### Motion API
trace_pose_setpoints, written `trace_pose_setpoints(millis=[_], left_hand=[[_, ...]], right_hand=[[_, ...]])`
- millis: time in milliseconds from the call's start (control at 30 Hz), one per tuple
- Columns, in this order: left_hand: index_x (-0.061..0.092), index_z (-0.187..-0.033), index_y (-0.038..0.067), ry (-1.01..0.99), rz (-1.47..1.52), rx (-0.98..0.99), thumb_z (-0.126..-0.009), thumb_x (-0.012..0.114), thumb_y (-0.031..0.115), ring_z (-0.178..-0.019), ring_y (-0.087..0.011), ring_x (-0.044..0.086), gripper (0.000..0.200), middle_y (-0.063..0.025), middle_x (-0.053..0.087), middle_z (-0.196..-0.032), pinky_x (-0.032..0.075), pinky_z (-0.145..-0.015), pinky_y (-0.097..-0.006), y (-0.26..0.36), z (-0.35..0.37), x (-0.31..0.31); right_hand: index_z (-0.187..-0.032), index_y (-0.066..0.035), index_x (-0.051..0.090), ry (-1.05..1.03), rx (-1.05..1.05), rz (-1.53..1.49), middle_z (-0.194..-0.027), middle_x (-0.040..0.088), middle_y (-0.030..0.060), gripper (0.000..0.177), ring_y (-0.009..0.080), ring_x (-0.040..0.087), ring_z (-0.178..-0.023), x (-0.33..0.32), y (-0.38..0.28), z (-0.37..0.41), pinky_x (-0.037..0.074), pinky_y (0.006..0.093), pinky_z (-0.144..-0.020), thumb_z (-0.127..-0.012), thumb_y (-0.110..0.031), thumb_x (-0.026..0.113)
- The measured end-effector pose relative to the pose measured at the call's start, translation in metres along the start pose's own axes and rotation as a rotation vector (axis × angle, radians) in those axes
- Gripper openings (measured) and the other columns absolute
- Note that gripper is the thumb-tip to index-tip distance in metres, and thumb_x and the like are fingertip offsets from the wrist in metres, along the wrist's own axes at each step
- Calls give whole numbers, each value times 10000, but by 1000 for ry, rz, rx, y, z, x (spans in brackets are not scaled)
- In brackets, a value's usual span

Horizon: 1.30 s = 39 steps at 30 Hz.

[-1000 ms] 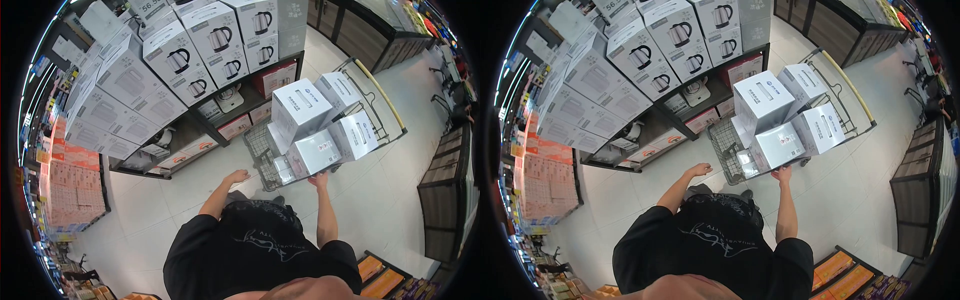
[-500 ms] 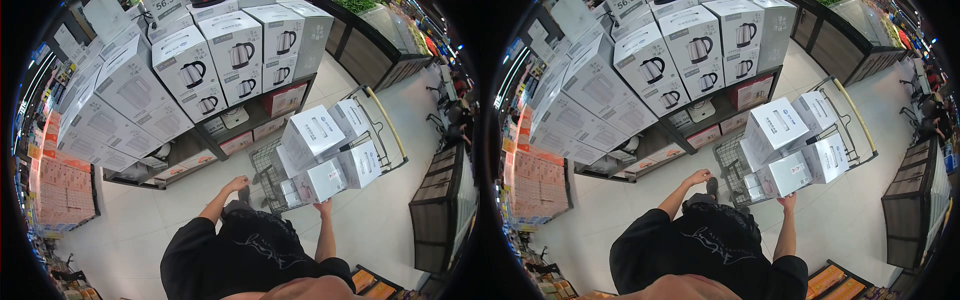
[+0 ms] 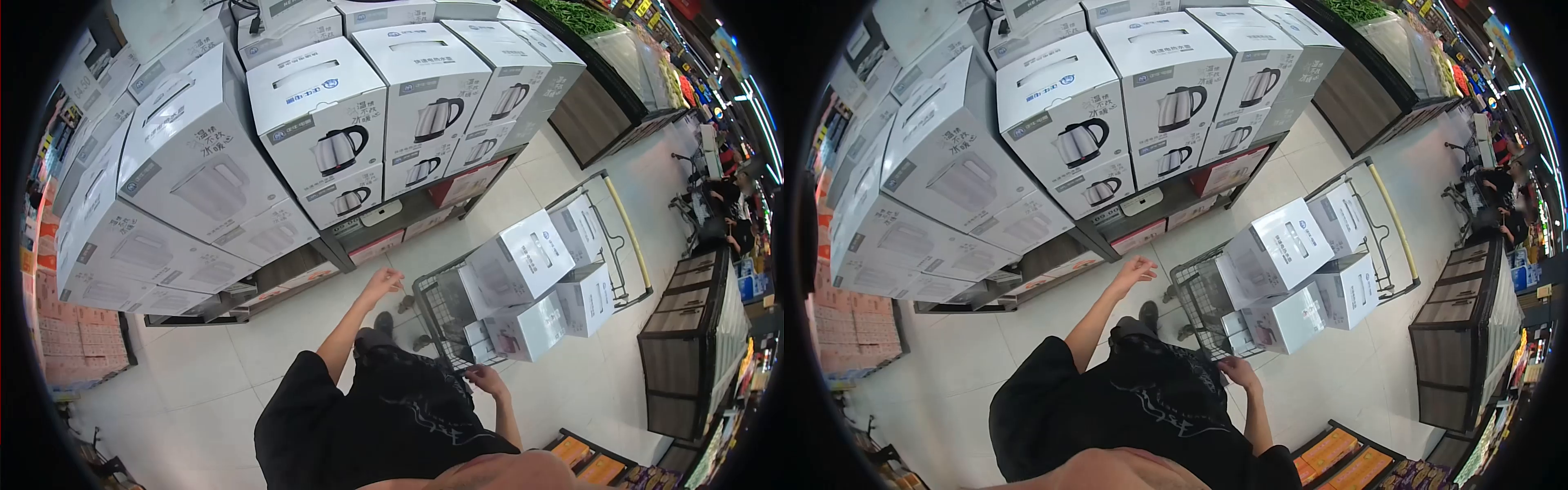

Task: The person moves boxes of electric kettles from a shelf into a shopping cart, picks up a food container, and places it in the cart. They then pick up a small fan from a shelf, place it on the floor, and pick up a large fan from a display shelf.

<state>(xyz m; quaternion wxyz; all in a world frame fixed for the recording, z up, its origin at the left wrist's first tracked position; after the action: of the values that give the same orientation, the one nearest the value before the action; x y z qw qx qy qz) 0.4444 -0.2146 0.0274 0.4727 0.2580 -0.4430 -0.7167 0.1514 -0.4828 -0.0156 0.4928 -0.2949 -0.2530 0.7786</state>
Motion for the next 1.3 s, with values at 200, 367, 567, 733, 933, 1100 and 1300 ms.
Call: trace_pose_setpoints(millis=[200, 367, 567, 733, 933, 1100, 1300], left_hand=[[419, -1145, 100, -6, 285, 230, -932, 520, 242, -970, -233, 586, 275, -142, 560, -1131, 472, -850, -363, 101, -15, -22], [431, -1148, 116, -36, 623, 425, -938, 507, 221, -1057, -297, 555, 247, -169, 531, -1191, 451, -911, -416, 184, -16, -37], [573, -976, 100, -125, 930, 496, -924, 529, 251, -1156, -362, 491, 165, -186, 532, -1210, 409, -981, -464, 241, -10, -51], [583, -1041, 59, -166, 935, 569, -935, 484, 323, -1210, -364, 435, 301, -196, 495, -1266, 344, -1036, -485, 267, -6, -58], [524, -1102, 5, -194, 995, 578, -940, 460, 363, -1227, -358, 420, 398, -220, 475, -1278, 331, -1044, -485, 274, -3, -59], [480, -1142, -50, -165, 1012, 548, -940, 450, 385, -1230, -351, 419, 480, -235, 461, -1285, 327, -1049, -477, 270, -3, -58], [432, -1193, -84, -157, 1009, 537, -933, 449, 416, -1236, -347, 411, 564, -238, 455, -1288, 331, -1045, -472, 271, -4, -56]], right_hand=[[-1072, -34, 582, -48, -601, 275, -841, 677, 115, 302, 258, 664, -759, -48, -325, 1, 506, 330, -669, -837, -215, 637], [-1120, -77, 578, 118, -1045, 477, -1028, 645, 101, 382, 283, 613, -958, -88, -511, 35, 495, 341, -780, -771, -182, 692], [-1226, -67, 485, 405, -1630, 646, -1248, 505, 147, 624, 331, 495, -1133, -93, -680, 77, 435, 395, -912, -704, -294, 742], [-1415, -117, 240, 591, -1649, 1140, -1417, 304, 180, 1103, 369, 307, -1300, -76, -749, 39, 310, 456, -1049, -528, -386, 838], [-1386, -121, 278, 451, -1563, 1300, -1377, 342, 216, 1111, 410, 317, -1280, -57, -761, 13, 309, 457, -1046, -489, -451, 842], [-1344, -123, 346, 474, -1555, 1284, -1315, 404, 204, 1034, 388, 411, -1202, -58, -763, 21, 377, 438, -983, -488, -417, 846], [-1342, -121, 360, 490, -1517, 1356, -1247, 439, 183, 1005, 355, 472, -1110, -56, -768, 19, 427, 417, -902, -500, -371, 849]])
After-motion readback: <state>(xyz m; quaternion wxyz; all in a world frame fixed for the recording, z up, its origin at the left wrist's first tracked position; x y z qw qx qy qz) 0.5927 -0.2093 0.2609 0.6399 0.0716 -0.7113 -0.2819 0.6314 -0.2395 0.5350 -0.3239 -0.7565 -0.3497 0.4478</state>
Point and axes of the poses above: each hand's wrist, its own z-axis away from the middle knuckle, its own x-axis out of the palm, y = z × x, the point moved 9 cm from there along -z, towards the middle knuckle
